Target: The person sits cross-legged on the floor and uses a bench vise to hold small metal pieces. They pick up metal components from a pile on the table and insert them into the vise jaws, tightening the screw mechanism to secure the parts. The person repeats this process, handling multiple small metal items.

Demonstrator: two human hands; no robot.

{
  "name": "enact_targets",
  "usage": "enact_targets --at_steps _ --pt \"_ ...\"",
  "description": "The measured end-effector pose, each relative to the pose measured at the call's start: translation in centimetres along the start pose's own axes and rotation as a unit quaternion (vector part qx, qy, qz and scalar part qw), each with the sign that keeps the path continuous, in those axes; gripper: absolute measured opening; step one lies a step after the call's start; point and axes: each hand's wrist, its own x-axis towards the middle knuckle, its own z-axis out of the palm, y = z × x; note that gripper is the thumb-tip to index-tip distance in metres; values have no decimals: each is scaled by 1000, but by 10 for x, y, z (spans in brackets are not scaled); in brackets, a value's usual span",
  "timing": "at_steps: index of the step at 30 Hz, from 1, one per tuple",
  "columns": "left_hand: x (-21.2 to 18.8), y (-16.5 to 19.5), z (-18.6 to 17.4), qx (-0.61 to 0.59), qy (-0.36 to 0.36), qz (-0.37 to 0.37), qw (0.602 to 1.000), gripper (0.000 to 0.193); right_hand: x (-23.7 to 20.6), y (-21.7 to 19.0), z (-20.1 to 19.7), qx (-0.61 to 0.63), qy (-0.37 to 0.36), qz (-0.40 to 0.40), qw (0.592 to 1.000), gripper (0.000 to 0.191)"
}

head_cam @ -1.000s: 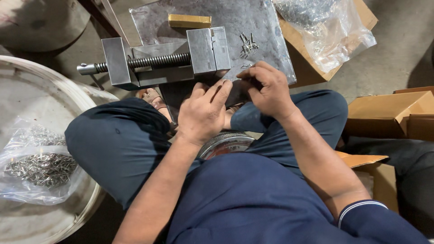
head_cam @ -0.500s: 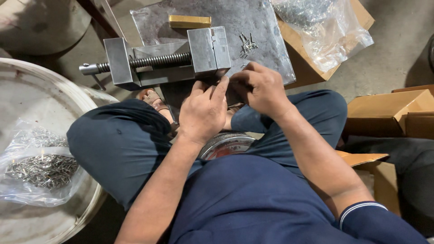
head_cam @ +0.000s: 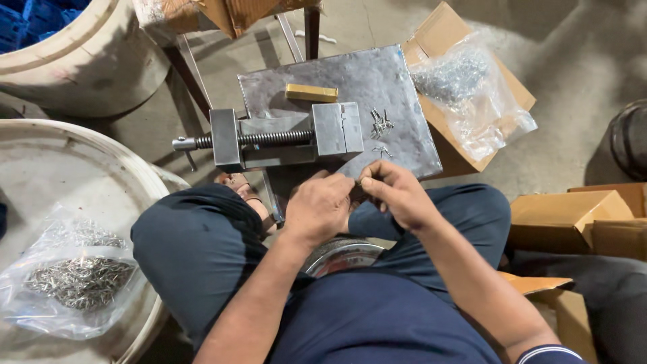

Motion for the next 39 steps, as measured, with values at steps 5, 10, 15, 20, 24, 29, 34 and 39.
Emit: enact_targets --at_steps 5,10,15,20,24,29,34,39 --pt "5 -22 -9 -149 -69 15 986 12 2 -29 8 -325 28 -286 901 10" --pt "16 -33 -9 -298 -94 -111 943 27 27 -58 11 -345 112 -312 878 7" --pt "20 -32 -11 -278 -97 -157 943 35 63 -83 10 -373 136 -295 869 8" --pt "23 -30 -11 -265 -88 -164 946 35 72 -97 11 -448 97 -303 836 7" --pt "23 -28 -12 -248 -95 -179 947 36 72 -100 12 -461 86 -298 831 7" --pt "23 -26 -13 -217 -81 -155 960 34 73 -103 11 -457 81 -286 838 7" --pt "22 -26 -13 -227 -84 -160 957 31 71 -102 10 -466 72 -295 831 8" --pt "21 -34 -7 -197 -67 -99 973 26 61 -82 -7 -412 124 -285 857 12"
